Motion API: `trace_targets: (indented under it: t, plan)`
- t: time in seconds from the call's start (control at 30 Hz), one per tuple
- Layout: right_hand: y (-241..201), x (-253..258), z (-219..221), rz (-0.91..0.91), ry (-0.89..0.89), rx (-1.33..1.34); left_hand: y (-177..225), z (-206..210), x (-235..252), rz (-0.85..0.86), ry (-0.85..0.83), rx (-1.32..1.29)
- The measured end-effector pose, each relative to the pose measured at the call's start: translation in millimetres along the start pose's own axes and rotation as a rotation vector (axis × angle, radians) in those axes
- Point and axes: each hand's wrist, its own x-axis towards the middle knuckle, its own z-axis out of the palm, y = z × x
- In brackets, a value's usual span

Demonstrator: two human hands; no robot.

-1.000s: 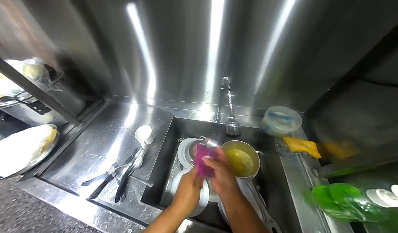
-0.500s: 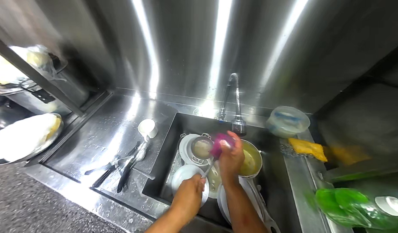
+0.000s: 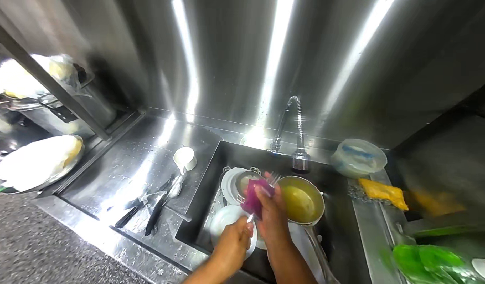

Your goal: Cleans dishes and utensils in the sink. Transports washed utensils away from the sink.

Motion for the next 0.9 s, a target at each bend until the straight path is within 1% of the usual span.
trace_targets:
  t: [0.07,0.13,0.2,0.33,0.43,0.5,0.57,0.67,0.77,0.83,0.87,0.9]
  plan:
    - [-2.5,10.8,-5.4,-0.022,-0.002,-0.050,4.6,-4.1,-4.1,-0.049,-0.033,0.025]
    - [-5.2,28.0,-16.7,-0.129,0.016,-0.186,6.3,-9.1,-10.9,-0.096,-0.076,0.073]
    - [-10.8,39.3,-24.3,-0.167,0.022,-0.247,1.2,-12.7,-17.0,-0.130,-0.102,0.110]
    - [-8.4,26.5,-10.7,-0.096,0.063,-0.114,-8.5,-17.7,-13.9,-0.092,-0.069,0.108]
    - [2.4,16.9,-2.0,-0.038,0.007,-0.089,-4.6,-22.4,-8.6,-0.079,-0.050,0.087]
    - [3.5,16.6,-1.6,-0.041,-0.054,-0.134,-5.4,-23.2,-10.2,-0.080,-0.051,0.063]
    - [2.6,21.0,-5.2,-0.165,-0.100,-0.325,-7.7,-21.6,-16.3,-0.079,-0.045,-0.001]
    - [5.3,25.4,-6.4,-0.494,-0.088,-0.684,-7.1,-20.6,-24.6,-0.113,-0.038,-0.113]
    - [5.1,35.4,-4.5,-0.716,-0.038,-0.887,-6.1,-33.4,-31.4,-0.133,-0.045,-0.038]
    - [-6.1,46.7,-11.0,-0.743,-0.009,-0.955,-15.9,-41.8,-41.8,-0.155,-0.025,0.072]
    - [-13.7,51.8,-15.4,-0.723,-0.007,-0.962,-24.6,-48.4,-47.3,-0.163,0.034,0.114]
    - [-19.0,54.6,-19.1,-0.702,-0.008,-0.954,-34.8,-58.3,-51.9,-0.185,0.129,0.151]
